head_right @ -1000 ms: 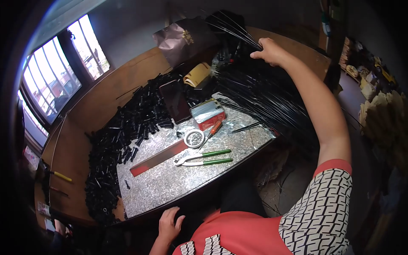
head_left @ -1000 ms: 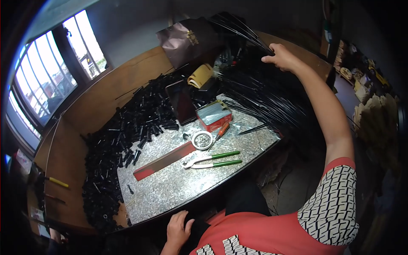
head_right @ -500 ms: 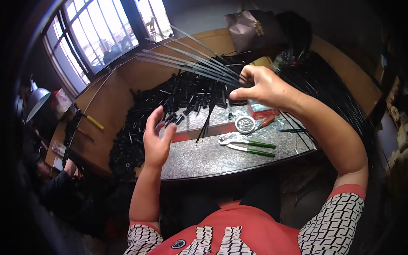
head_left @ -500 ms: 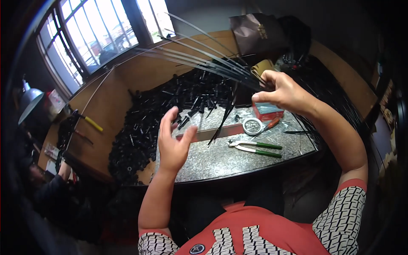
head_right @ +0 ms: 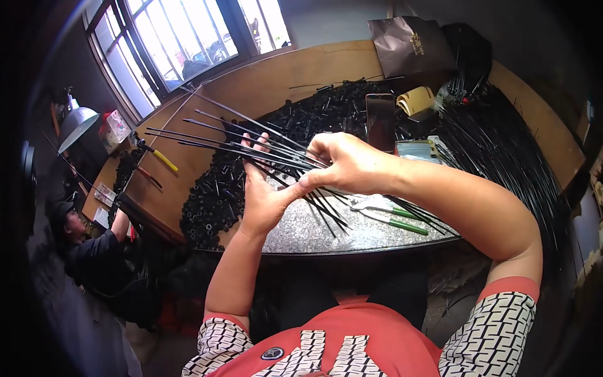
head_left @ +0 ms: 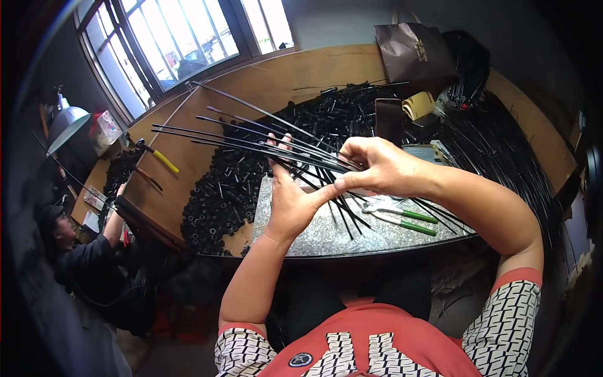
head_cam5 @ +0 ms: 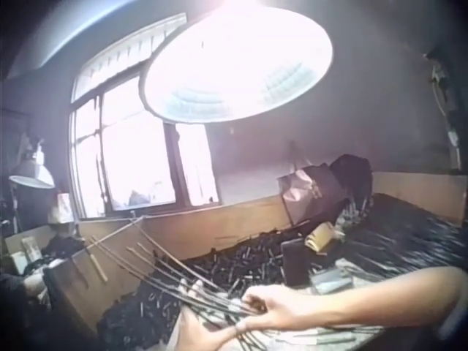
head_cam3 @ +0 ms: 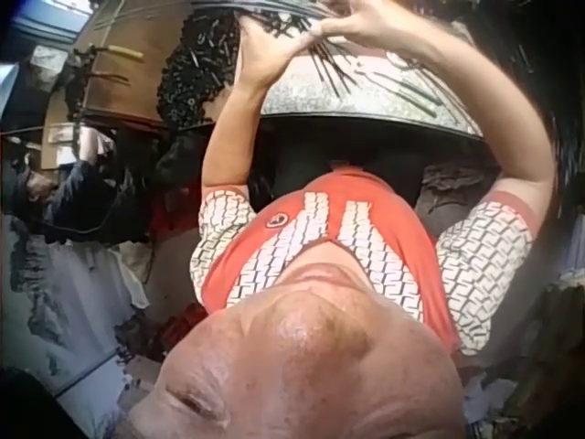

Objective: Assembling small components onto long thin rods using pliers and a mallet.

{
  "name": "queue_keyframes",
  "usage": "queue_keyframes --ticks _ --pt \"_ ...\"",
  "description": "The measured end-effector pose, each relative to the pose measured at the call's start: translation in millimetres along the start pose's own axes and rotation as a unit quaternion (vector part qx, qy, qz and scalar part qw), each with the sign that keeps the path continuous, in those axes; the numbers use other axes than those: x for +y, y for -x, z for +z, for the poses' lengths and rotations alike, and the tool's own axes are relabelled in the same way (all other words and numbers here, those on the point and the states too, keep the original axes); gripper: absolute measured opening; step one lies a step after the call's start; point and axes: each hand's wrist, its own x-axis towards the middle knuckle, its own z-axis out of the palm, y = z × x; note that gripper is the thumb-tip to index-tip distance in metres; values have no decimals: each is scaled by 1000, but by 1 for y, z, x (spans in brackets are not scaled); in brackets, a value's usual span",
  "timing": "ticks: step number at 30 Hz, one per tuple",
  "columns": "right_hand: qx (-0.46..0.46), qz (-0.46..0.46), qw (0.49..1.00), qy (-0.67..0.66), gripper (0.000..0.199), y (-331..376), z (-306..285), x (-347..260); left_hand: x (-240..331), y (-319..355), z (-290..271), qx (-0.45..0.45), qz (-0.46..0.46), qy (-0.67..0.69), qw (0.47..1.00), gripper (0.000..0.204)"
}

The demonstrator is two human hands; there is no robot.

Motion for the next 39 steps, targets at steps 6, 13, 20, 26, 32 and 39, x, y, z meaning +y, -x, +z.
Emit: queue_keyframes --ticks 6,13,20,26,32,39 --pt "-21 -57 997 43 32 -12 11 10 -17 7 19 87 -26 180 979 93" --pt "-130 60 990 -5 54 24 4 1 -36 -18 -11 215 -19 71 974 28" --pt "-106 190 976 -27 48 103 -18 19 -59 -46 -75 257 -20 64 964 9" --pt "52 215 973 -69 16 165 -48 42 -68 -55 -102 257 -29 9 966 13" --pt "226 201 950 -71 9 174 -82 32 -49 -62 -87 228 -10 -56 972 17" --pt "197 93 970 -105 12 77 -60 15 -4 -52 -37 138 22 -111 984 16"
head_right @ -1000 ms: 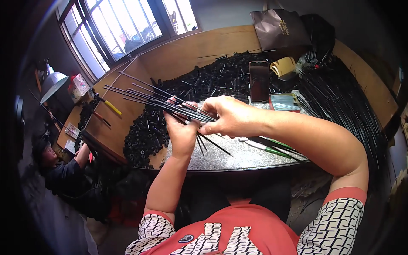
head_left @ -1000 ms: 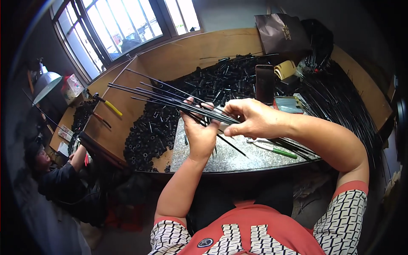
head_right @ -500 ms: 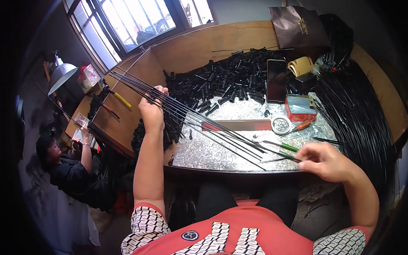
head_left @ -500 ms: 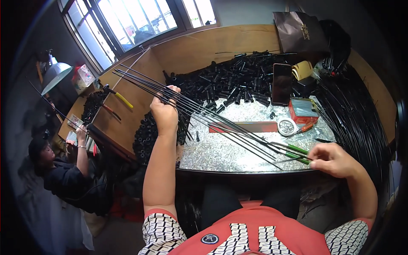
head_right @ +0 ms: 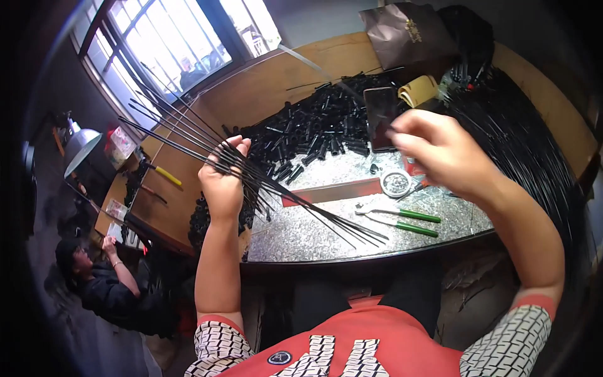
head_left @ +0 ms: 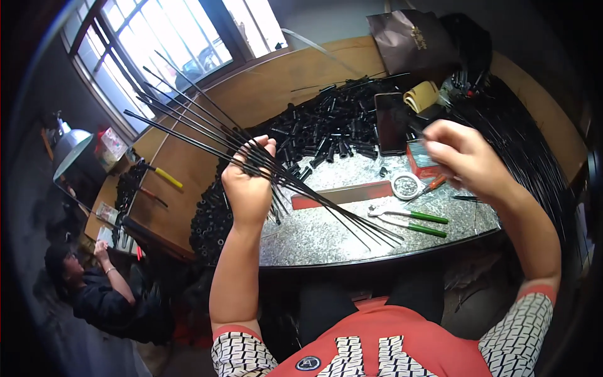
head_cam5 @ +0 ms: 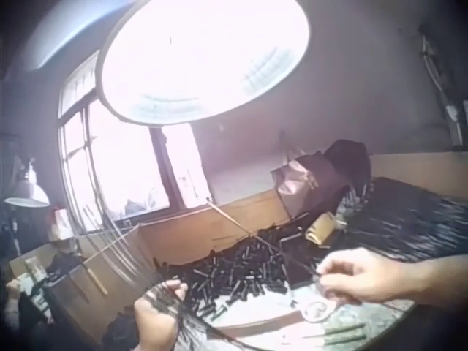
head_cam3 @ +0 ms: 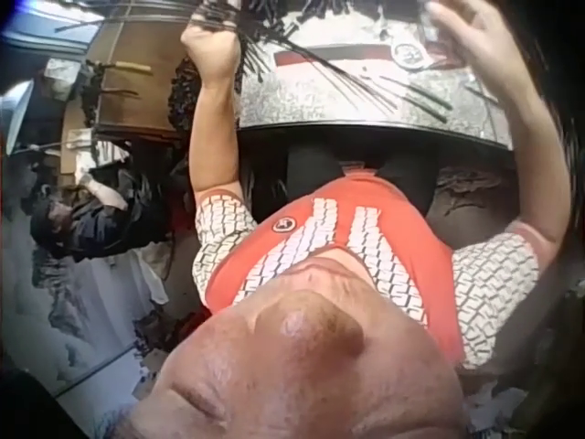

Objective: Assembling small components onto long thin rods using pliers and a mallet.

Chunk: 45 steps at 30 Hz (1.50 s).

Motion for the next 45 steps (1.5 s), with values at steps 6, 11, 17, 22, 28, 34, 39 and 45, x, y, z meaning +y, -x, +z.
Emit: queue_keyframes --ticks 6,11,17,22,28,34,39,45 --pt "-124 -121 985 8 18 -57 74 -12 33 12 33 -77 11 111 991 37" --pt "-125 -121 982 -69 34 -62 100 -5 33 11 21 -131 -68 171 974 15" --pt "-389 58 914 -101 37 -13 93 12 7 -1 0 -83 -127 214 965 15" --pt "-354 41 933 -47 33 17 78 6 19 1 4 -180 -167 152 957 16" --pt "-285 107 946 -111 45 18 74 17 -15 -42 23 -256 -76 171 948 18" --pt "-199 102 970 -91 36 38 104 86 -38 -24 58 -181 143 144 962 23" --pt "-269 109 957 28 41 76 128 179 -48 63 48 -383 63 105 916 29" --pt "-265 114 947 142 51 89 157 276 -56 111 8 -599 65 -115 789 64"
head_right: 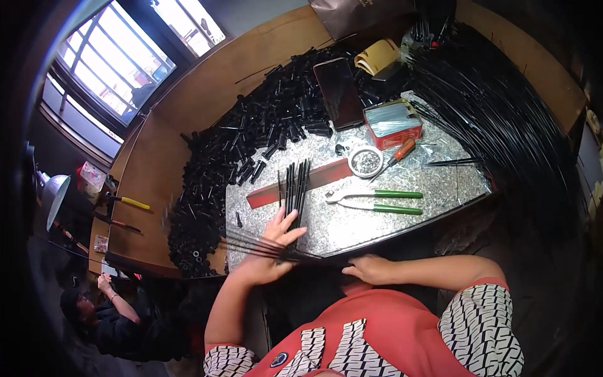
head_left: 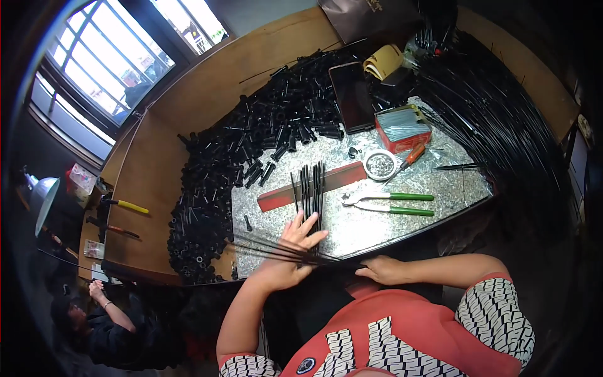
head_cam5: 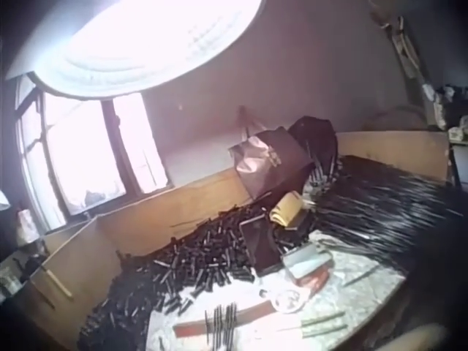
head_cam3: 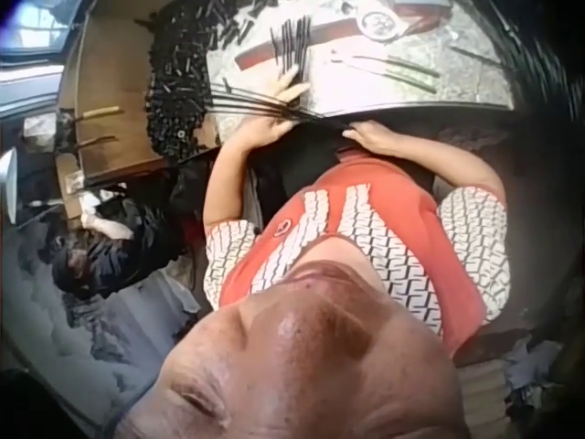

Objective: Assembling small components onto long thin rods using pliers and a mallet.

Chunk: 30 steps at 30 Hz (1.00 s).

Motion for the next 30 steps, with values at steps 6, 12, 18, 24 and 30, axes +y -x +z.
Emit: queue_keyframes --ticks 6,12,18,24,30 --pt "114 -103 988 23 40 -50 33 63 16 -5 45 16 -4 -110 994 83" --pt "21 -13 997 70 46 -36 11 64 13 -16 68 73 62 -191 977 72" --pt "-41 -5 990 135 40 22 -27 2 15 -16 64 75 51 -177 980 80" --pt "-136 -88 986 -44 18 34 -102 -82 11 -14 69 111 41 -168 979 78" --pt "187 -245 938 158 25 -43 -158 -117 8 -11 74 112 44 -184 976 76"
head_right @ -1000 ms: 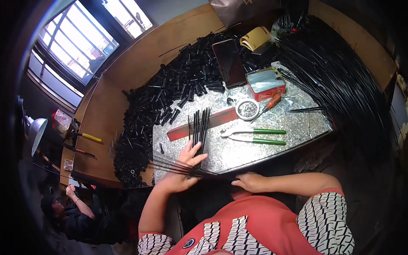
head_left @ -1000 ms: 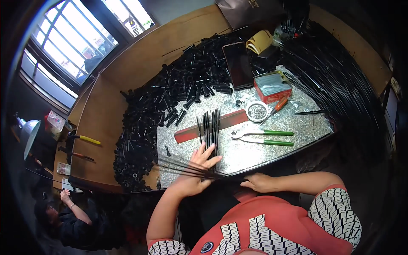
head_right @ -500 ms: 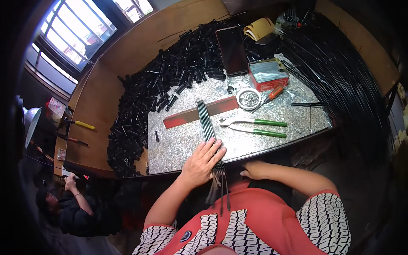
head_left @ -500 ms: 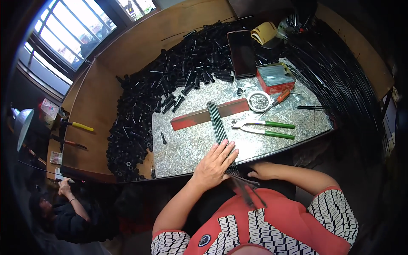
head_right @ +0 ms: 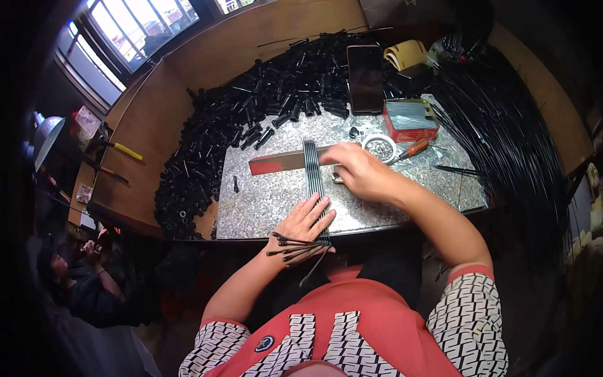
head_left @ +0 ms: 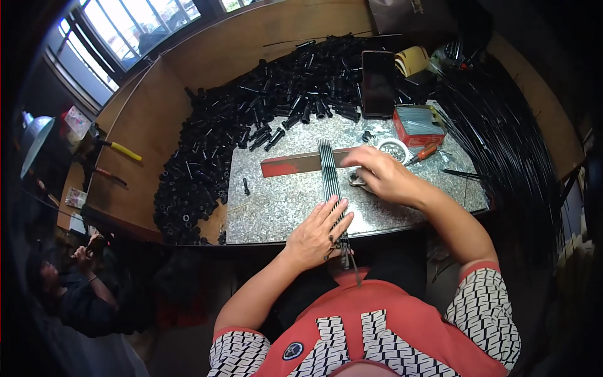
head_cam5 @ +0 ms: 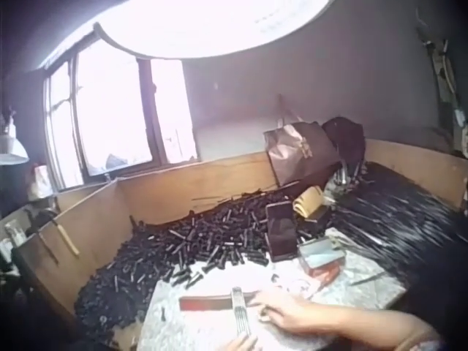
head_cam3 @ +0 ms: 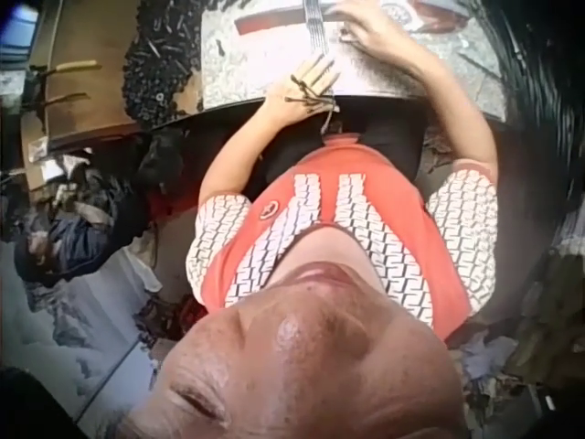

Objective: Assembling small components onto long thin rods using pliers and a mallet.

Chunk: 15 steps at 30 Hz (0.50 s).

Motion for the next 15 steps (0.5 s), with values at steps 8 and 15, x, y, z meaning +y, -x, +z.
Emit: queue_keyframes --ticks 8,15 --pt "6 -2 990 139 46 -83 38 49 2 0 6 21 9 -19 1000 73" --pt "54 -24 996 73 38 -87 42 63 0 2 7 14 4 -36 999 71"
